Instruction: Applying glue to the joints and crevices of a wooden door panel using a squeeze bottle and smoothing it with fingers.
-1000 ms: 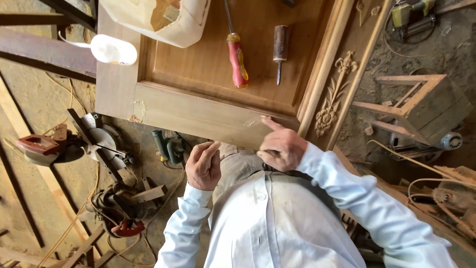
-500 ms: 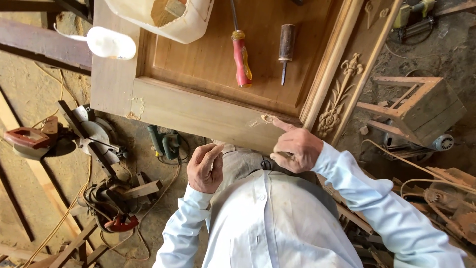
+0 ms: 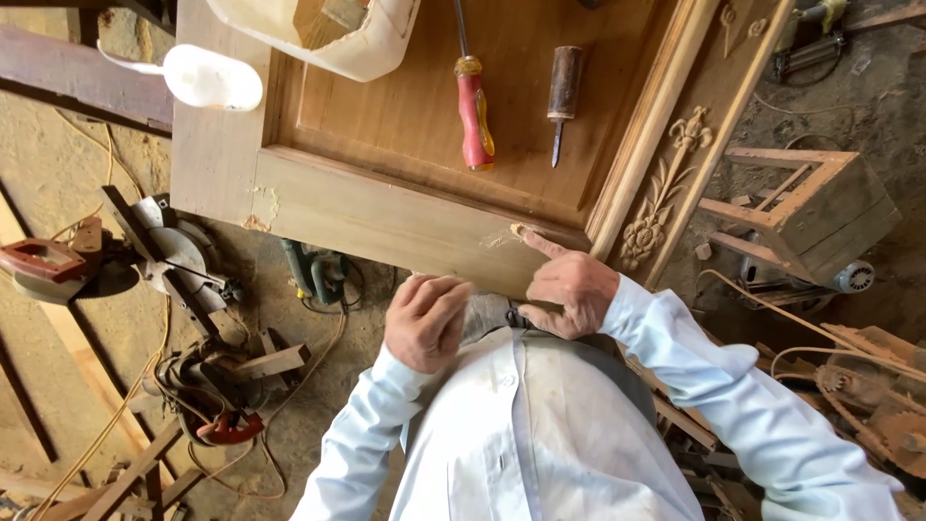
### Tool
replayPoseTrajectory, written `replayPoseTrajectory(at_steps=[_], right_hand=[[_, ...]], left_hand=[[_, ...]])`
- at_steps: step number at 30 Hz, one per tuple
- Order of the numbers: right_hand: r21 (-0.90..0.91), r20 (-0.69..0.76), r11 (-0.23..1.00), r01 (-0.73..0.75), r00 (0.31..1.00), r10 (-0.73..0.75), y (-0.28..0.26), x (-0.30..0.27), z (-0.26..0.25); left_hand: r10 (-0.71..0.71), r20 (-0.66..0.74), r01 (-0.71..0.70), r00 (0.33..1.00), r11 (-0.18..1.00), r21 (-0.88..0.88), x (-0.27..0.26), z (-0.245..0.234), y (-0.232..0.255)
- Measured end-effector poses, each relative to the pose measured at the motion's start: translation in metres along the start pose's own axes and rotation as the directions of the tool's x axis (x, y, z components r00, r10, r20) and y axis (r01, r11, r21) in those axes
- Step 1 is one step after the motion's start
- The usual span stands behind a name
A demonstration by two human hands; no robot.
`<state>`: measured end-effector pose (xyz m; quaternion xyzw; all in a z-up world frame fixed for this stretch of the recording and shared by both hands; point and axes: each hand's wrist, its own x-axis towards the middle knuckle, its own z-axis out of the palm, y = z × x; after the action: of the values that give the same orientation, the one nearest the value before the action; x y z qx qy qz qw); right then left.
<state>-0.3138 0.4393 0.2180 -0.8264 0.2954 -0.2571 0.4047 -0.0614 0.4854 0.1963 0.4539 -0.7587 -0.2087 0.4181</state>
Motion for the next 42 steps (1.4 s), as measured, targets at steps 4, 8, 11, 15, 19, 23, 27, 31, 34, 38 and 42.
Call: replayPoseTrajectory(at_steps=[4, 8, 11, 15, 19, 23, 27, 31, 34, 38, 42], right_hand=[[-0.067, -0.074, 0.996, 0.060, 0.995, -0.065, 0.028, 0.004, 0.031], [-0.012, -0.079, 1.000, -0.019, 0.997, 0.018, 0.028, -0.006, 0.027], [-0.018, -0.060, 1.000, -0.026, 0.998, 0.025, 0.026, -0.001, 0.025], [0.017, -0.111, 1.000, 0.021, 0.994, -0.019, 0.030, 0.014, 0.040], [0.062, -0.154, 0.998, 0.026, 0.988, -0.016, 0.020, -0.009, 0.016], [-0.047, -0.145, 0.998, 0.030, 0.989, -0.037, 0.029, -0.009, 0.018], [-0.031, -0.085, 0.998, 0.054, 0.995, -0.056, 0.008, 0.041, 0.016], [-0.105, -0.067, 0.992, 0.068, 0.995, -0.076, 0.020, 0.000, 0.035], [-0.087, -0.062, 0.995, 0.038, 0.997, -0.043, 0.016, -0.011, 0.040], [-0.135, -0.146, 0.989, 0.056, 0.986, -0.075, 0.017, 0.017, 0.057], [-0.215, -0.239, 0.971, -0.107, 0.969, 0.054, 0.016, 0.008, 0.052]], left_hand=[[-0.027, -0.008, 0.026, 1.000, 0.996, -0.082, 0.014, 0.002, 0.006], [-0.034, -0.015, 0.032, 0.999, 0.996, -0.078, 0.015, -0.007, 0.001], [-0.078, -0.037, 0.075, 0.996, 0.993, -0.088, 0.010, -0.015, -0.002], [-0.099, -0.043, 0.094, 0.994, 0.990, -0.106, 0.010, -0.014, -0.001], [-0.106, -0.037, 0.102, 0.994, 0.990, -0.100, 0.009, -0.015, -0.001], [-0.136, -0.038, 0.131, 0.990, 0.987, -0.098, -0.002, -0.019, -0.004], [-0.140, -0.030, 0.135, 0.990, 0.983, -0.121, -0.001, -0.015, -0.005], [-0.146, -0.030, 0.141, 0.989, 0.982, -0.124, 0.001, -0.020, -0.006], [-0.166, -0.040, 0.159, 0.985, 0.977, -0.140, 0.000, -0.023, -0.009], [-0.163, -0.018, 0.159, 0.986, 0.978, -0.138, 0.000, -0.017, -0.010], [-0.142, 0.005, 0.142, 0.990, 0.982, -0.123, 0.001, -0.016, -0.013]])
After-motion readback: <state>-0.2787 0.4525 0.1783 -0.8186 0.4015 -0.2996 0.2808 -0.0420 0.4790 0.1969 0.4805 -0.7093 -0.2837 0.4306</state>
